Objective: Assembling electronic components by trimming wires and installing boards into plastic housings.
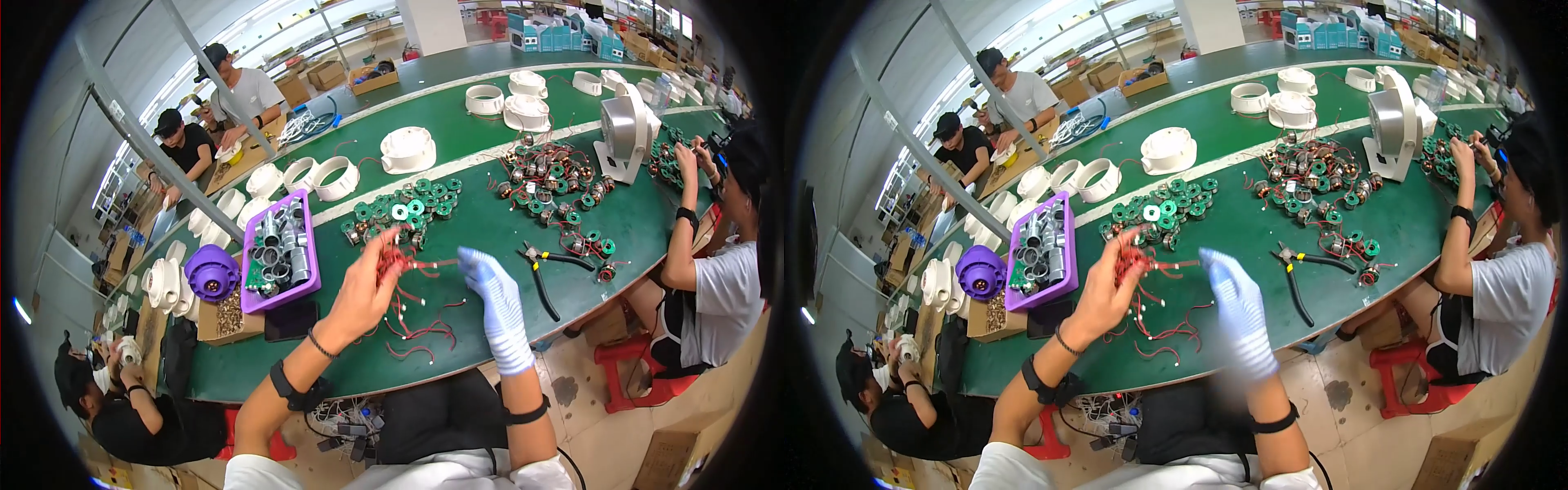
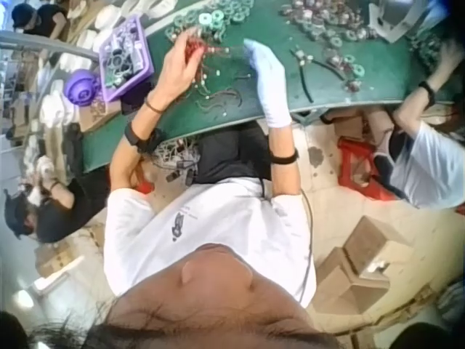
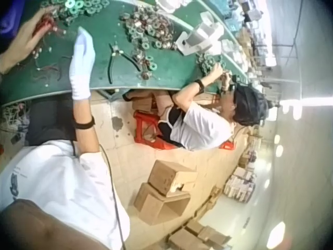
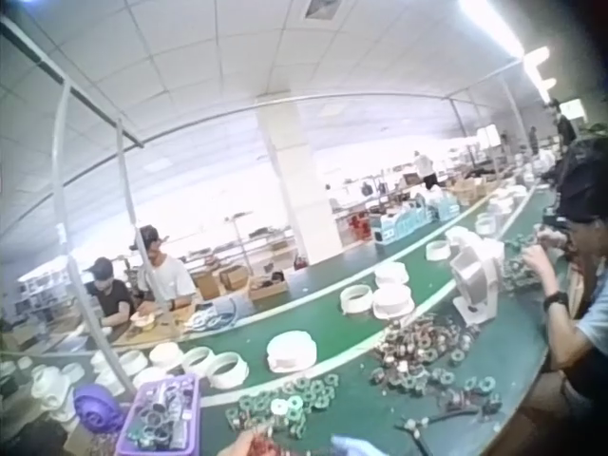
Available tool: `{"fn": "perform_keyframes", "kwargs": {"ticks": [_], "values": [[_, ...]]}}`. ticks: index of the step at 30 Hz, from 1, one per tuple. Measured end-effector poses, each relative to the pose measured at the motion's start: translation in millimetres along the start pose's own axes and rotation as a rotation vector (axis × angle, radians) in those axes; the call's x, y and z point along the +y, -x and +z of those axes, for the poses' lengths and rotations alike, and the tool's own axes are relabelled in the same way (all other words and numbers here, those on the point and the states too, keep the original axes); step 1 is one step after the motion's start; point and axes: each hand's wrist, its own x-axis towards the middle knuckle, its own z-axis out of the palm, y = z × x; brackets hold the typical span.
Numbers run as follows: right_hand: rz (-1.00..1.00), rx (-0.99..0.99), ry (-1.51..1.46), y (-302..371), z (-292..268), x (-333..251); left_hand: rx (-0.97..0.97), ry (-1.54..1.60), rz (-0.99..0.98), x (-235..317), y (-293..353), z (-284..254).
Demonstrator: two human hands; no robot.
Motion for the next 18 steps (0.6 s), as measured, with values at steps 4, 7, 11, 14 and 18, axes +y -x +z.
{"fn": "perform_keyframes", "kwargs": {"ticks": [4, 7, 11, 14, 18], "values": [[-0.134, 0.031, 0.618, 25, 13, -16, 0.044, -0.107, -0.031, -13, 23, 0], [-0.399, 0.133, 0.854, 27, 8, -7, 0.111, -0.113, -0.079, -16, 25, -6], [-0.387, 0.098, 1.096, 37, 3, -9, 0.146, -0.234, -0.026, -14, 33, -16], [-0.346, -0.044, 1.296, 52, 7, -8, 0.104, -0.370, 0.060, -16, 48, -21], [-0.452, -0.182, 1.428, 60, 19, 7, -0.135, -0.451, 0.043, -21, 78, -12]]}}
